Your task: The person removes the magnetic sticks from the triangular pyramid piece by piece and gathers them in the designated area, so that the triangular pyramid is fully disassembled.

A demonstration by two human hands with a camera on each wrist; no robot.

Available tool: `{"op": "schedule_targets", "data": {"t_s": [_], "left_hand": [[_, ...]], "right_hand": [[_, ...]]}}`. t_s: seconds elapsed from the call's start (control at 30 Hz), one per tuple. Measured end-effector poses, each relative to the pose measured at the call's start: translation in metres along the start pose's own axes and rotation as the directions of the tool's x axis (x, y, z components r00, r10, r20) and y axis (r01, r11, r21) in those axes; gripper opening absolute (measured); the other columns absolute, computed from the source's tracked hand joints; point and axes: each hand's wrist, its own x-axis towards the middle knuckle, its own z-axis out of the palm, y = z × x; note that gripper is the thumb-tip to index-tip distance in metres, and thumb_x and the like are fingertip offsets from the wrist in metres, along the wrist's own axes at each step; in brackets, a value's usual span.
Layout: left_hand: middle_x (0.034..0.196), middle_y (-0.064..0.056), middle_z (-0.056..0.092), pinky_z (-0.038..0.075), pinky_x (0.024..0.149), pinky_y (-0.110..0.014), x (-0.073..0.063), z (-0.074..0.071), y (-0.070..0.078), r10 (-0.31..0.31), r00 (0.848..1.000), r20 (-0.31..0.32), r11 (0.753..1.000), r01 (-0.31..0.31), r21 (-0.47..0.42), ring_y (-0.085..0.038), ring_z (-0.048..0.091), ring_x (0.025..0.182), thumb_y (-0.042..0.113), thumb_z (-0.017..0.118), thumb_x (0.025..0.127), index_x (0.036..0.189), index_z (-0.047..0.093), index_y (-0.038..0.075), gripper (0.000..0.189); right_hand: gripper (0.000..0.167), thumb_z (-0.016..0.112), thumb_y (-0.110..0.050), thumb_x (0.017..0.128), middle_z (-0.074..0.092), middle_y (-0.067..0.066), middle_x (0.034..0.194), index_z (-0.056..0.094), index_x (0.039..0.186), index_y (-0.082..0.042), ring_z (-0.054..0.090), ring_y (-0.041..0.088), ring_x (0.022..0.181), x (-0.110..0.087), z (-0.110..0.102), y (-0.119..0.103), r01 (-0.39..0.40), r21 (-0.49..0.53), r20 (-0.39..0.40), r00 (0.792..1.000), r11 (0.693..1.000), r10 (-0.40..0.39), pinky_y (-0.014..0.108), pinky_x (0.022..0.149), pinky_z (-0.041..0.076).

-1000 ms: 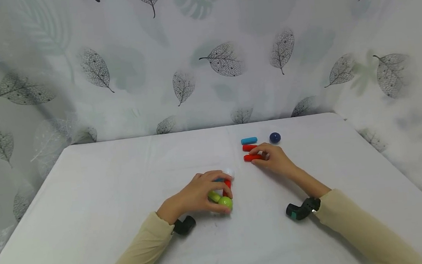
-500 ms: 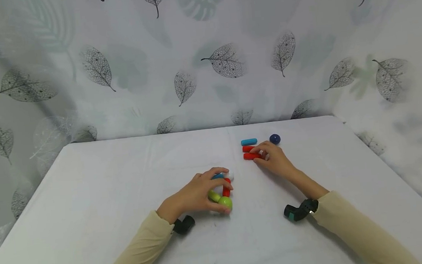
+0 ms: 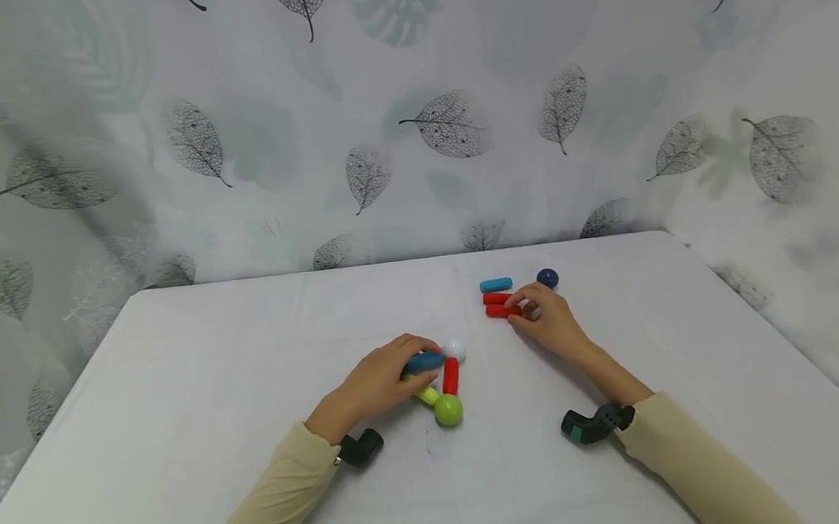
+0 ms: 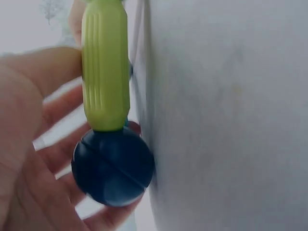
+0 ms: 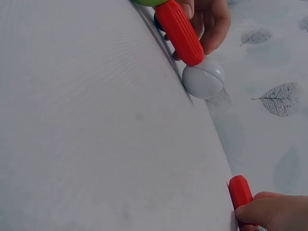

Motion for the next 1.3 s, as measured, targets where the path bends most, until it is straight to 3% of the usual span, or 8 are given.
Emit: {"op": "schedule_targets", "data": {"t_s": [0.3, 0.53, 0.6, 0.7, 0.87, 1.03, 1.17, 1.3], "left_hand": [[0.106, -0.003, 0.066, 0.050, 0.085, -0.037, 0.002, 0.007, 0.003, -0.173, 0.979, -0.111, 0.985, 0.174, 0.001, -0.017, 0.059, 0.094, 0.018, 0.067, 0.092, 0.116, 0.063, 0.010, 0.026], [0.103, -0.004, 0.065, 0.049, 0.081, -0.036, 0.004, 0.009, 0.005, -0.168, 0.973, -0.156, 0.985, 0.171, 0.007, -0.017, 0.056, 0.089, 0.017, 0.066, 0.092, 0.114, 0.064, 0.009, 0.023], [0.103, -0.004, 0.065, 0.049, 0.081, -0.035, 0.005, 0.008, 0.004, -0.162, 0.973, -0.163, 0.986, 0.164, -0.002, -0.017, 0.056, 0.089, 0.016, 0.065, 0.092, 0.114, 0.064, 0.009, 0.022], [0.101, -0.003, 0.064, 0.047, 0.081, -0.035, 0.004, 0.007, 0.002, -0.169, 0.971, -0.171, 0.986, 0.167, -0.026, -0.017, 0.055, 0.089, 0.015, 0.065, 0.092, 0.113, 0.065, 0.010, 0.021], [0.101, -0.003, 0.063, 0.046, 0.083, -0.036, 0.004, 0.006, -0.001, -0.186, 0.969, -0.164, 0.982, 0.178, -0.061, -0.017, 0.054, 0.090, 0.015, 0.065, 0.093, 0.113, 0.064, 0.011, 0.021], [0.107, -0.001, 0.064, 0.048, 0.086, -0.036, 0.003, 0.008, -0.003, -0.139, 0.985, -0.102, 0.989, 0.134, -0.056, -0.016, 0.055, 0.093, 0.017, 0.064, 0.094, 0.116, 0.064, 0.012, 0.023], [0.112, -0.001, 0.064, 0.048, 0.089, -0.038, 0.004, 0.012, -0.001, -0.091, 0.993, -0.079, 0.995, 0.087, -0.058, -0.016, 0.056, 0.097, 0.019, 0.063, 0.095, 0.118, 0.063, 0.012, 0.025], [0.113, -0.001, 0.064, 0.047, 0.090, -0.039, 0.006, 0.018, 0.003, -0.052, 0.996, -0.069, 0.998, 0.049, -0.045, -0.017, 0.057, 0.098, 0.018, 0.062, 0.095, 0.118, 0.063, 0.011, 0.024]], "right_hand": [[0.015, 0.075, 0.002, 0.080, 0.059, 0.017, 0.098, 0.069, 0.093, 0.001, 0.058, 0.022, 0.073, 0.002, 0.003, -0.002, 0.026, 0.040, -0.038, 0.999, 0.999, -0.025, 0.024, 0.069, 0.050], [0.019, 0.076, 0.003, 0.080, 0.063, 0.015, 0.094, 0.069, 0.097, 0.001, 0.054, 0.017, 0.067, 0.005, 0.000, -0.008, 0.096, 0.137, -0.096, 0.992, 0.986, -0.084, 0.020, 0.063, 0.047], [0.021, 0.076, 0.006, 0.078, 0.064, 0.016, 0.091, 0.068, 0.098, 0.003, 0.054, 0.018, 0.067, 0.007, 0.000, -0.014, 0.137, 0.182, -0.074, 0.989, 0.974, -0.125, 0.019, 0.062, 0.046], [0.022, 0.074, 0.009, 0.079, 0.063, 0.018, 0.088, 0.067, 0.099, 0.006, 0.054, 0.021, 0.069, 0.010, 0.000, -0.025, 0.170, 0.222, 0.019, 0.984, 0.960, -0.179, 0.019, 0.062, 0.045], [0.023, 0.073, 0.010, 0.079, 0.063, 0.018, 0.085, 0.066, 0.101, 0.008, 0.054, 0.023, 0.067, 0.010, 0.005, -0.036, 0.182, 0.250, 0.177, 0.957, 0.951, -0.229, 0.020, 0.059, 0.044], [0.029, 0.076, 0.003, 0.080, 0.065, 0.013, 0.093, 0.067, 0.107, 0.001, 0.058, 0.024, 0.070, 0.005, 0.016, -0.039, 0.221, 0.295, 0.301, 0.902, 0.930, -0.310, 0.024, 0.060, 0.051], [0.031, 0.077, -0.004, 0.082, 0.064, 0.010, 0.105, 0.066, 0.111, -0.005, 0.062, 0.024, 0.076, -0.001, 0.022, -0.039, 0.234, 0.372, 0.358, 0.857, 0.898, -0.372, 0.028, 0.062, 0.054], [0.031, 0.077, -0.006, 0.082, 0.063, 0.011, 0.111, 0.066, 0.112, -0.006, 0.062, 0.023, 0.078, -0.009, 0.020, -0.037, 0.221, 0.388, 0.389, 0.841, 0.895, -0.376, 0.029, 0.065, 0.055]]}}
